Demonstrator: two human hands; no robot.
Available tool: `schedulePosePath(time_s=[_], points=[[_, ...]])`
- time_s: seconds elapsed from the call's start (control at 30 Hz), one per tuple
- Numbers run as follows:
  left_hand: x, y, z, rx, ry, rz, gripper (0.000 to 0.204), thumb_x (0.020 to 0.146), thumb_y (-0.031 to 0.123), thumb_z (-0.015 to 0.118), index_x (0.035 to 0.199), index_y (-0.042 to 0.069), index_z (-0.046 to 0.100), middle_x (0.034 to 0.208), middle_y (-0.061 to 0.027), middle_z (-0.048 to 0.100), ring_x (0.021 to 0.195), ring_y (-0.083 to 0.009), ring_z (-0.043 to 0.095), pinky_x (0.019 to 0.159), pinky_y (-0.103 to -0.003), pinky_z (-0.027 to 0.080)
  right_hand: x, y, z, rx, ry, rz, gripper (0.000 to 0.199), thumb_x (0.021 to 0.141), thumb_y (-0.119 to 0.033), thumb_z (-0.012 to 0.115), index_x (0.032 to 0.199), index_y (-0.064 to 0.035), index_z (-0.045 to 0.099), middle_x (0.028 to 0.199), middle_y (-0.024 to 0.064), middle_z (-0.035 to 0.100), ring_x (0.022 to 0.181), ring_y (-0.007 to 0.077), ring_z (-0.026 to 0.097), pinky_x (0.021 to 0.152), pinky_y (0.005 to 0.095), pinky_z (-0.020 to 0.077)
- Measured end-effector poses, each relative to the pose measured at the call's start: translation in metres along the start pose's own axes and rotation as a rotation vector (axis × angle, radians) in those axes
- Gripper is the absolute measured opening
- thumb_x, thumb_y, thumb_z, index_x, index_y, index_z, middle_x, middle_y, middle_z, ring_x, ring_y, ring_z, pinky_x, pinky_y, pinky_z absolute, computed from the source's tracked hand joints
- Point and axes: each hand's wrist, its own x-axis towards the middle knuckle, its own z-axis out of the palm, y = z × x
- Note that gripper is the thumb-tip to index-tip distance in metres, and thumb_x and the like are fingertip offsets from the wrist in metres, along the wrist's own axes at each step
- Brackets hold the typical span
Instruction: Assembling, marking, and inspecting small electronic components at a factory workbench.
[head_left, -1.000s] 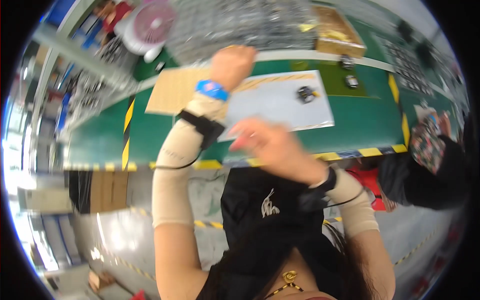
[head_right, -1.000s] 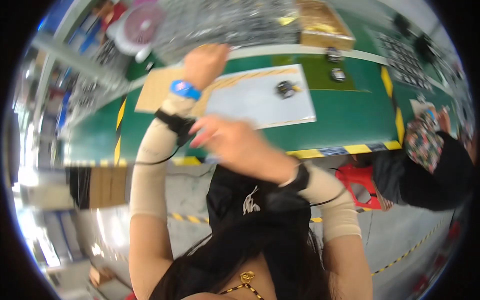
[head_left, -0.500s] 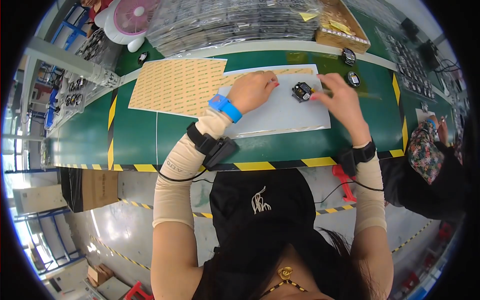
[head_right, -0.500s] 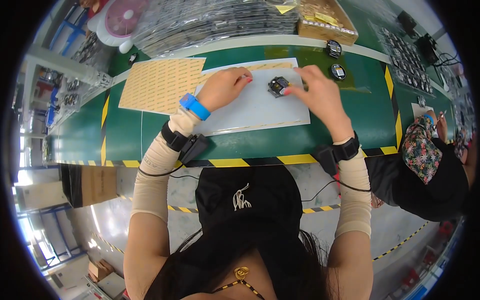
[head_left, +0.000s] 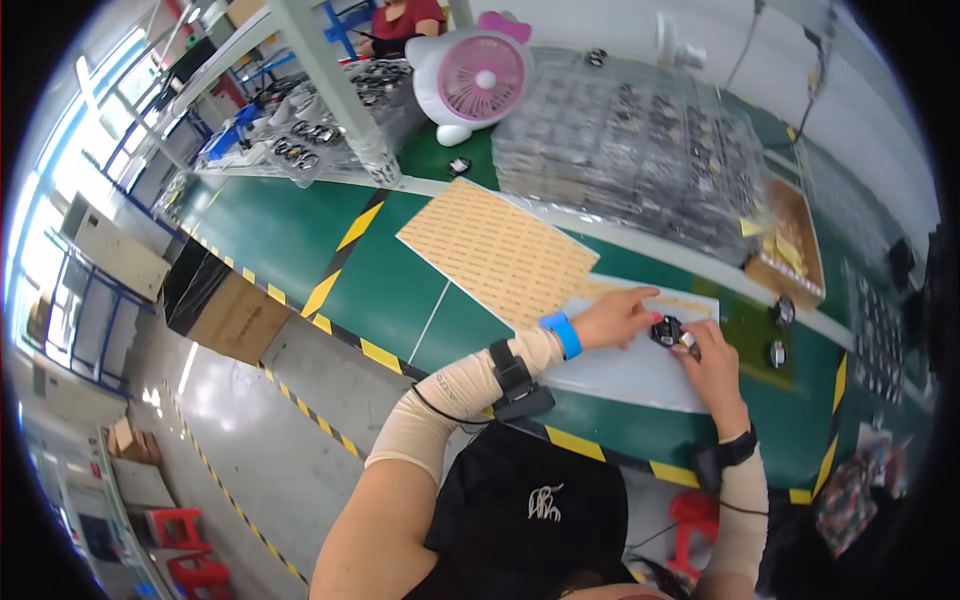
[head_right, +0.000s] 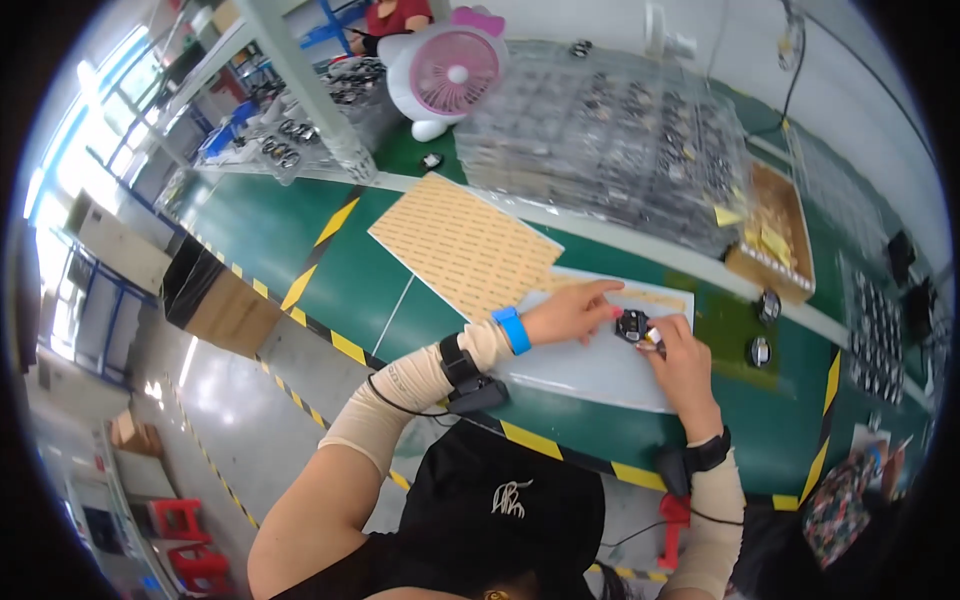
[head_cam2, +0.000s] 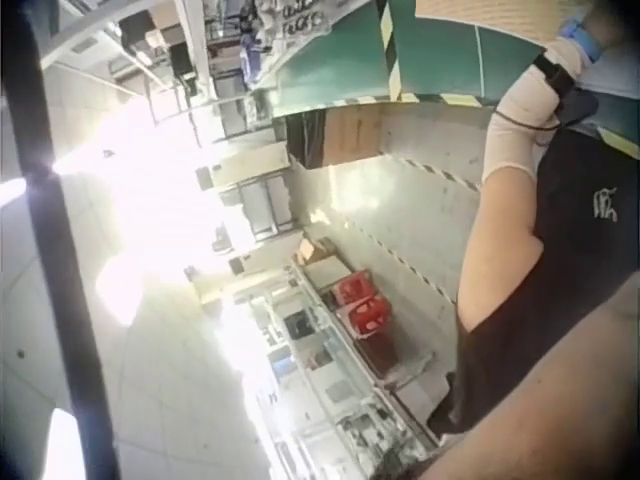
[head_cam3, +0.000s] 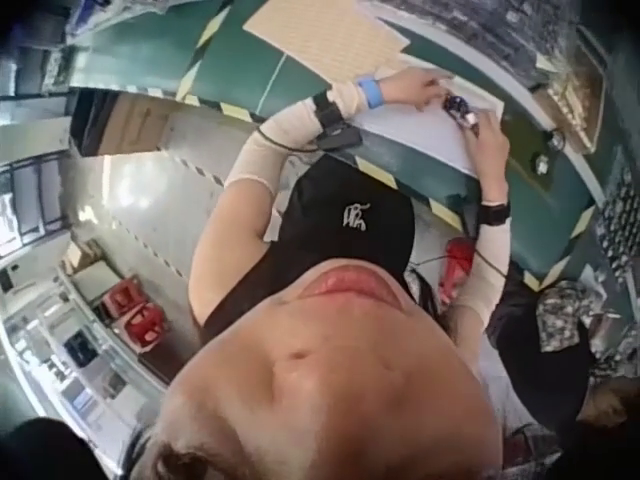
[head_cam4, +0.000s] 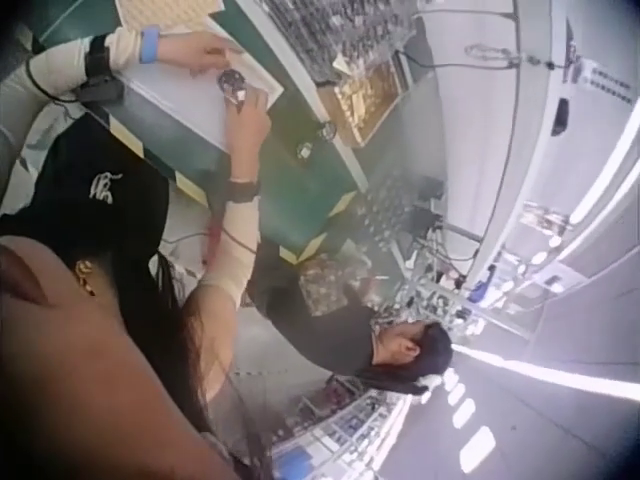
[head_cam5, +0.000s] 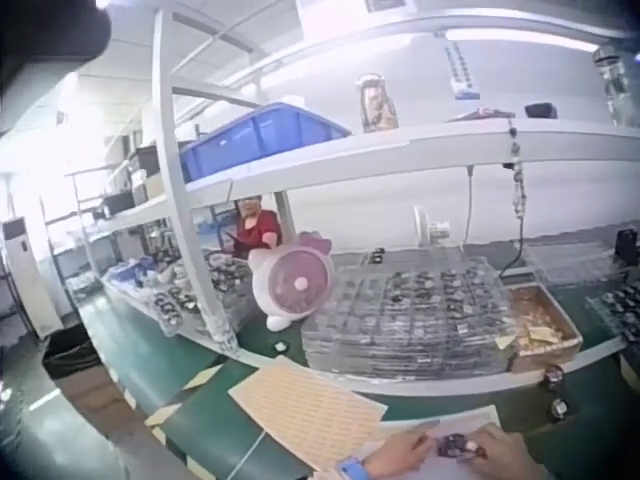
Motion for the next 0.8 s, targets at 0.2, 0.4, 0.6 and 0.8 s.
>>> schedulePosePath(time_s=[0.2,0.4,0.6,0.8], points=[[-0.008,-0.004,-0.013,-0.726,-0.078,-0.250,0.055,0.088,0.030,0.052,0.132,0.003,0.031,0.094,-0.0105,0.054,0.066,-0.0156,0.058,0.057,-0.029,0.054,0.028,-0.024,0.007,0.107,0.171,-0.191,0.015,0.072,0.003,0.062,0.086,-0.0016,0.058,0.080,0.0097,0.056,0.065,0.0232,0.057,0.055,0.0287,0.0448],[-0.009,0.000,-0.014,-0.783,-0.152,-0.123,0.054,0.090,0.029,0.050,0.133,0.004,0.030,0.102,-0.0102,0.051,0.078,-0.0155,0.058,0.065,-0.029,0.054,0.041,-0.050,0.009,0.202,0.340,-0.235,0.015,0.073,0.007,0.060,0.086,-0.0001,0.058,0.082,0.0121,0.057,0.068,0.0242,0.057,0.057,0.0280,0.0454],[-0.016,0.006,-0.011,-0.923,-0.344,-0.091,0.046,0.093,0.029,0.044,0.130,0.004,0.034,0.104,-0.0087,0.051,0.086,-0.0152,0.058,0.071,-0.028,0.053,0.033,-0.056,0.018,0.204,0.450,-0.271,0.016,0.073,0.006,0.061,0.086,-0.0016,0.059,0.083,0.0126,0.057,0.066,0.0251,0.058,0.055,0.0299,0.0469],[-0.014,-0.003,-0.012,-1.233,-0.431,-0.336,0.030,0.090,0.032,0.050,0.106,0.006,0.048,0.086,-0.0036,0.055,0.071,-0.0119,0.058,0.057,-0.022,0.049,0.029,-0.057,0.016,0.090,0.526,-0.405,0.017,0.072,0.005,0.062,0.087,-0.0020,0.060,0.083,0.0123,0.058,0.064,0.0251,0.059,0.053,0.0301,0.0475]])
